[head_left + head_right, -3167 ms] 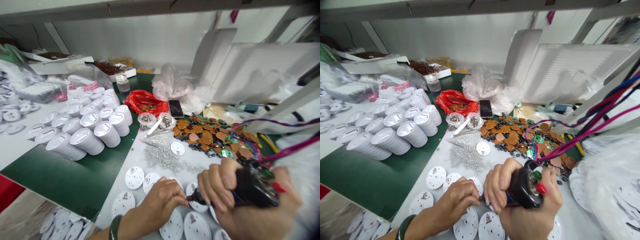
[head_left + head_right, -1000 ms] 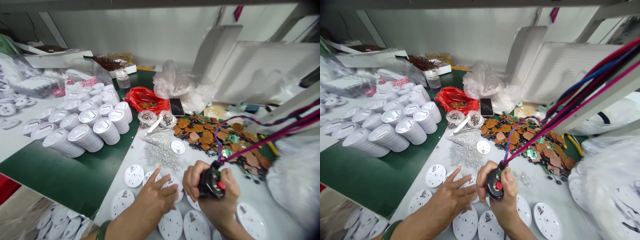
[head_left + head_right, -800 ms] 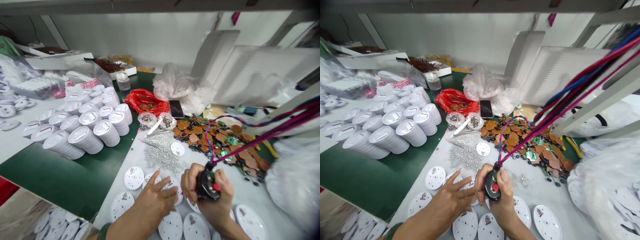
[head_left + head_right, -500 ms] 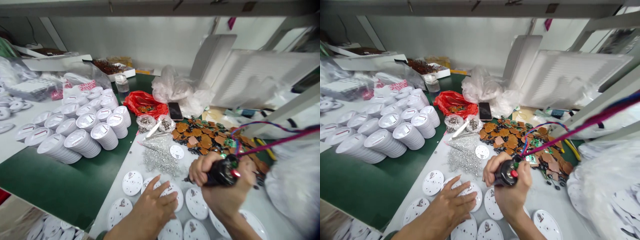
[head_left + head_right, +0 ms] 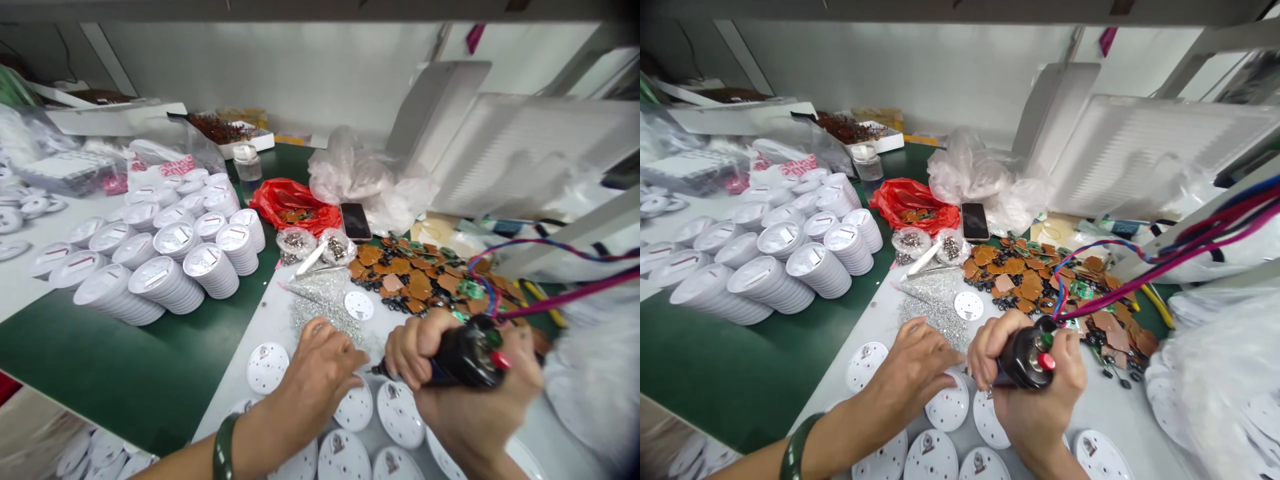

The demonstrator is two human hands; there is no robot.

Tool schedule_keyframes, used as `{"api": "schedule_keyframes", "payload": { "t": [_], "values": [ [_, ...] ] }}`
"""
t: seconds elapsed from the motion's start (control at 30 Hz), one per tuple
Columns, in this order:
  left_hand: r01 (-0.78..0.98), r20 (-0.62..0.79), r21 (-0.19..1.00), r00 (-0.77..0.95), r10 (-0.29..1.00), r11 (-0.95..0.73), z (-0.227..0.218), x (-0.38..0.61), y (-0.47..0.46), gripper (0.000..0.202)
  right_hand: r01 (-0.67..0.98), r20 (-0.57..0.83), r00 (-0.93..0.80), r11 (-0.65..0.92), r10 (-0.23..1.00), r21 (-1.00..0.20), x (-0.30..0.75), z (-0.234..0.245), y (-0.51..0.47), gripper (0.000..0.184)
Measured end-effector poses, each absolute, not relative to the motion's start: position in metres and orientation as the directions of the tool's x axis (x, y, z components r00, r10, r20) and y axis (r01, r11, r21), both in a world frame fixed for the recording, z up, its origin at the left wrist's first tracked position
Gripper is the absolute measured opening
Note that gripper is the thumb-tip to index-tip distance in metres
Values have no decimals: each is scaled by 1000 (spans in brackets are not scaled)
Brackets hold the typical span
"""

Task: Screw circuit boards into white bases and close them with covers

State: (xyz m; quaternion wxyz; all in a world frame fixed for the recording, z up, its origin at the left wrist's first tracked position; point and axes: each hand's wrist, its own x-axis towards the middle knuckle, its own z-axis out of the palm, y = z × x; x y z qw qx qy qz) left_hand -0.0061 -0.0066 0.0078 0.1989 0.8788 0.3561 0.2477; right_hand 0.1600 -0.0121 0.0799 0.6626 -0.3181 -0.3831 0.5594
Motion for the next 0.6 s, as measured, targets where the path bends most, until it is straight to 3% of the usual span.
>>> {"api": "schedule_keyframes", "payload": {
  "t": [0.13, 0.37, 0.6],
  "values": [
    [492, 298, 516, 664, 686, -701, -3, 4, 3, 9, -506, 162, 87, 184, 983, -842, 160, 85, -16, 64],
    [384, 239, 783, 542, 806, -490, -5, -1, -5, 17, -534, 128, 125, 175, 984, -827, 162, 89, -25, 60],
    [408, 142, 845, 452, 881, -345, -2, 2, -15, 25, -549, 140, 95, 170, 986, -819, 160, 89, -29, 60]
  ]
}}
